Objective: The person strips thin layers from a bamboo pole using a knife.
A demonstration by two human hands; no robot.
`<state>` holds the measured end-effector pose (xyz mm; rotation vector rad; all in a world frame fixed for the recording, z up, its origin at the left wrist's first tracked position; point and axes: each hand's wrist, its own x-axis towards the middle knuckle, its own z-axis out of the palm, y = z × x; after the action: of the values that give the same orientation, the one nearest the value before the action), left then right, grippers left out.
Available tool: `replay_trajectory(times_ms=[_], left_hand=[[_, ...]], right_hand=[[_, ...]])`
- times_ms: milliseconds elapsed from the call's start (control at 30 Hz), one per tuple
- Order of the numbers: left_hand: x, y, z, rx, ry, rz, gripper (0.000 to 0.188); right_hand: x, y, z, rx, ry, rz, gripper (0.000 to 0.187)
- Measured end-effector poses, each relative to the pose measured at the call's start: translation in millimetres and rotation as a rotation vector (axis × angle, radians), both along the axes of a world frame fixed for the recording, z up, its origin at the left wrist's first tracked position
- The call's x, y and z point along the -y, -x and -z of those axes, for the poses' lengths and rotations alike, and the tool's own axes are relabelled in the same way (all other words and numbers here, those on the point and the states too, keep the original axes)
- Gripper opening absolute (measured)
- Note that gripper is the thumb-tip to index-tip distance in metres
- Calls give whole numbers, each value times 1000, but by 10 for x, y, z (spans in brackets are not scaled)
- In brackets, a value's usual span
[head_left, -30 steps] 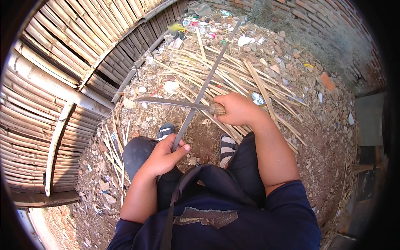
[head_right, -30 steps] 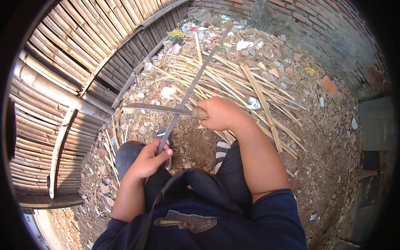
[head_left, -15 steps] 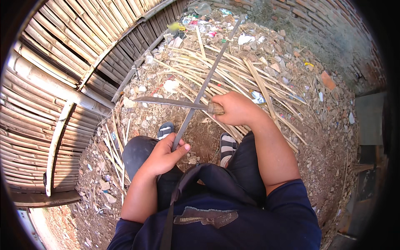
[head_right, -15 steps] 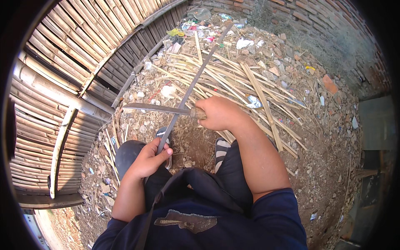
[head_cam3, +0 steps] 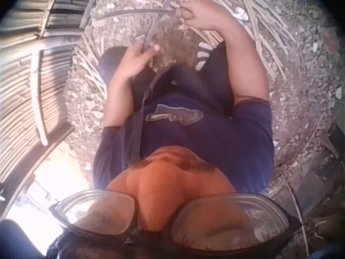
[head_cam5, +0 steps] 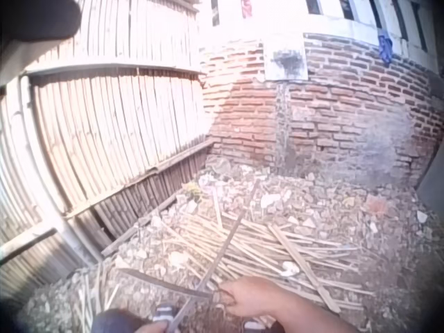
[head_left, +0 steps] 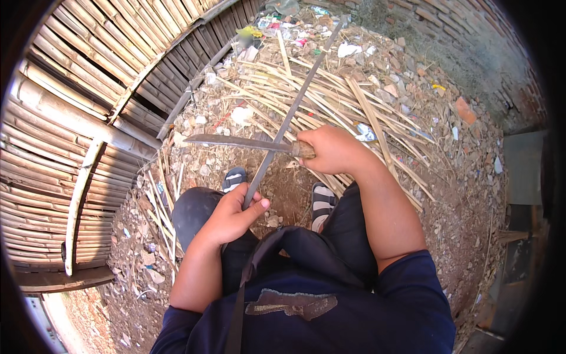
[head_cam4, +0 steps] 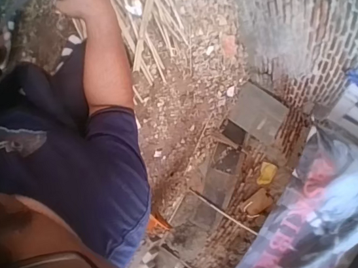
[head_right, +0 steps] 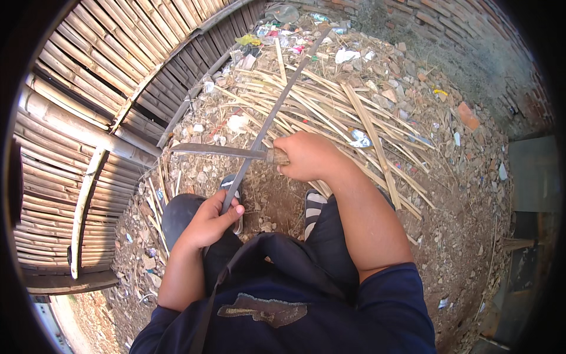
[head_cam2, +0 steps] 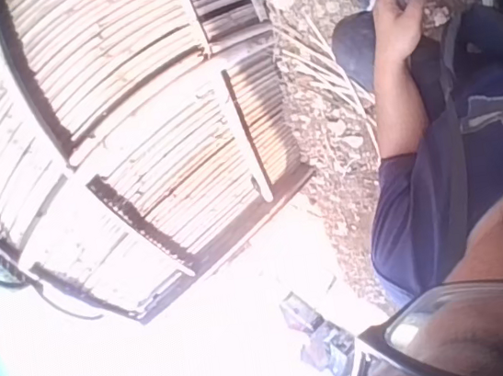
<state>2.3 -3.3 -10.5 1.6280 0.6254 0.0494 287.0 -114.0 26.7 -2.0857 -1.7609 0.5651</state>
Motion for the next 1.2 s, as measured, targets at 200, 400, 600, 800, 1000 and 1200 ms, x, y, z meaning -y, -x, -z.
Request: replay_trajectory(times_ms=[200,400,600,800,1000,1200], left_hand=[[4,2,36,3,7,-7,22],[31,1,35,32,37,-58,28],[30,4,32,35,64,-60,27],[1,11,-10,29,24,-25,19],[4,6,-71,-18,14,-14,20],[16,32,-74,22,49,-10,20]], right_hand=[[-32,5,-30,5,72,-4,30],[-16,49,-96,2,93,-3,31],[-24,-28,-19,-45,58,-22,31],[27,-125,-72,2,30,66,27],[-19,-333,-18,-66,25,306,29],[-21,-76,-81,18,68,70,29]])
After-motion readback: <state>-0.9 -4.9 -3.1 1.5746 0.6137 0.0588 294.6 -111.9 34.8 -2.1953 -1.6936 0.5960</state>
